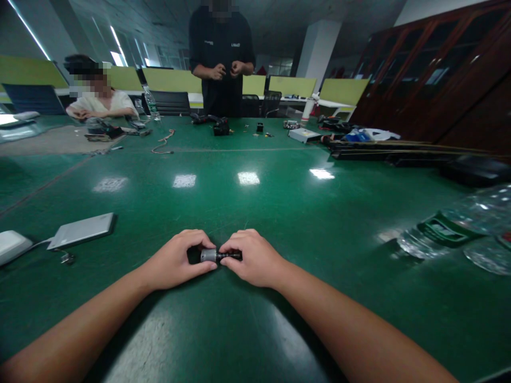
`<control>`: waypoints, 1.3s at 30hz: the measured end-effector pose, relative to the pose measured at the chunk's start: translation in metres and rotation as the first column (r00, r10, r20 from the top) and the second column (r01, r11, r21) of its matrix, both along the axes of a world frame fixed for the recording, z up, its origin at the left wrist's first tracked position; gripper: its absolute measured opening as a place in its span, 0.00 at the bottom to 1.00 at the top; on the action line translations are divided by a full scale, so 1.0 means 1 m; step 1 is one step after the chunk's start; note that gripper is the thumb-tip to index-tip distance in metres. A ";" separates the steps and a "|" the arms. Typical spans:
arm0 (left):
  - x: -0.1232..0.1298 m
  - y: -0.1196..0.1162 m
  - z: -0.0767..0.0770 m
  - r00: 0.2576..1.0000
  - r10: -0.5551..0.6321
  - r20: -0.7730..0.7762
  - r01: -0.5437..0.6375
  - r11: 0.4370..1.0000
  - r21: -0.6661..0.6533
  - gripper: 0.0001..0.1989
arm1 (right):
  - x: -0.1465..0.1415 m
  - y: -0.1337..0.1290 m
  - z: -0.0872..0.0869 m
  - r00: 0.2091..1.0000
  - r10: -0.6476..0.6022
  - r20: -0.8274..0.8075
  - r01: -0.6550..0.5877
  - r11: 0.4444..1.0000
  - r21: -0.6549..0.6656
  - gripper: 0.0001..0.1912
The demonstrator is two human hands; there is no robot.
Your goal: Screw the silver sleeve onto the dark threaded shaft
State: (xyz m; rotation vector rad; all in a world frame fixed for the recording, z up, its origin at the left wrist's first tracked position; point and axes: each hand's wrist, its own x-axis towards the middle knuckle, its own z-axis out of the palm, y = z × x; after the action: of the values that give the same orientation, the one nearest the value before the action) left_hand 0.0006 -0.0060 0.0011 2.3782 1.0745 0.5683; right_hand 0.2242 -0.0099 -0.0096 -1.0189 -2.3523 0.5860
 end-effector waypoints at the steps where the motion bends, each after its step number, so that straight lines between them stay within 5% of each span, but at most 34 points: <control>1: 0.000 0.000 0.000 1.000 -0.002 0.000 0.002 1.000 -0.002 0.11 | 0.000 0.000 0.000 1.000 0.000 -0.001 0.000 1.000 0.001 0.06; 39: 0.001 -0.001 0.005 1.000 0.017 0.000 -0.017 1.000 -0.008 0.10 | 0.006 0.001 0.008 0.999 -0.019 0.039 0.020 1.000 -0.017 0.05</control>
State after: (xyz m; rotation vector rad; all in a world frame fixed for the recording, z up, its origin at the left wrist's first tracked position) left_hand 0.0020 -0.0074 0.0056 2.3637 1.0965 0.5692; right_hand 0.2301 -0.0087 -0.0020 -1.0689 -2.3719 0.5857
